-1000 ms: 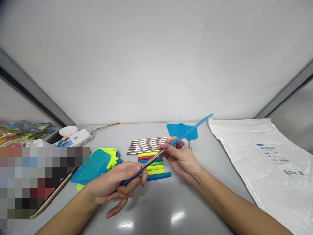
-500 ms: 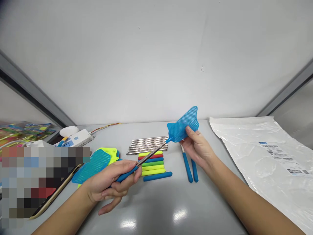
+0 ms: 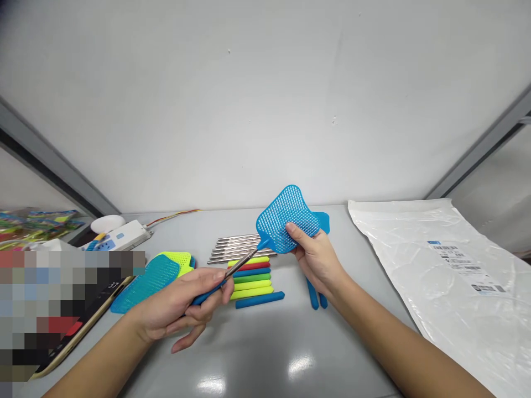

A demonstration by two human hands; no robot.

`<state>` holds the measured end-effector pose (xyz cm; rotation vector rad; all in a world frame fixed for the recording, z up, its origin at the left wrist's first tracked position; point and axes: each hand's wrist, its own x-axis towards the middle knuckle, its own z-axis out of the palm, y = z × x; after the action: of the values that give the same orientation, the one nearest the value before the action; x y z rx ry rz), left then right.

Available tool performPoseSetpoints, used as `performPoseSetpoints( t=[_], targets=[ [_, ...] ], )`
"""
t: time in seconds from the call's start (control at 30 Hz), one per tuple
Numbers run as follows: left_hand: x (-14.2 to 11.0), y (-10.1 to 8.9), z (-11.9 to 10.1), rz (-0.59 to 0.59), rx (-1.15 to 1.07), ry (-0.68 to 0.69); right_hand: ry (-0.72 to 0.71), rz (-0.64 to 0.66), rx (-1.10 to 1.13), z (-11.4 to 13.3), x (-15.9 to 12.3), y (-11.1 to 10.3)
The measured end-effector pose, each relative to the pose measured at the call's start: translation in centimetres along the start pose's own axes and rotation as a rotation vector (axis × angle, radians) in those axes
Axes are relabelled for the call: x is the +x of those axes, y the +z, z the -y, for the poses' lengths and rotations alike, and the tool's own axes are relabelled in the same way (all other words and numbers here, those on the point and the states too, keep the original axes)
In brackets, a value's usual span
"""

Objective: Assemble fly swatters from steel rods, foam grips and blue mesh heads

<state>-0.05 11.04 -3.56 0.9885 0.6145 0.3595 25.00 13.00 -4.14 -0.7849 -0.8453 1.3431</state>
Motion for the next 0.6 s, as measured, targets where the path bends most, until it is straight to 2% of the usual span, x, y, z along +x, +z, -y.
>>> performPoseSetpoints(
  t=[0.23, 0.4, 0.5, 0.6],
  targets=[
    [0.1, 0.9, -0.3, -0.184, 0.255, 0.019, -0.015, -0.086, -0.064, -0.2, -0.2, 0.1],
    [0.5, 1.1, -0.3, -0.237, 0.302, 0.023, 0.009, -0.121, -0.098, -0.5, 0.0, 0.2],
    [1.0, 1.1, 0.0, -0.226, 0.212, 0.102, 0.064, -0.072, -0.103, -0.6, -0.3, 0.4],
    [1.6, 1.3, 0.3, -0.256, 0.098, 0.216, 0.126, 0.051, -0.2, -0.6, -1.1, 1.3]
  ],
)
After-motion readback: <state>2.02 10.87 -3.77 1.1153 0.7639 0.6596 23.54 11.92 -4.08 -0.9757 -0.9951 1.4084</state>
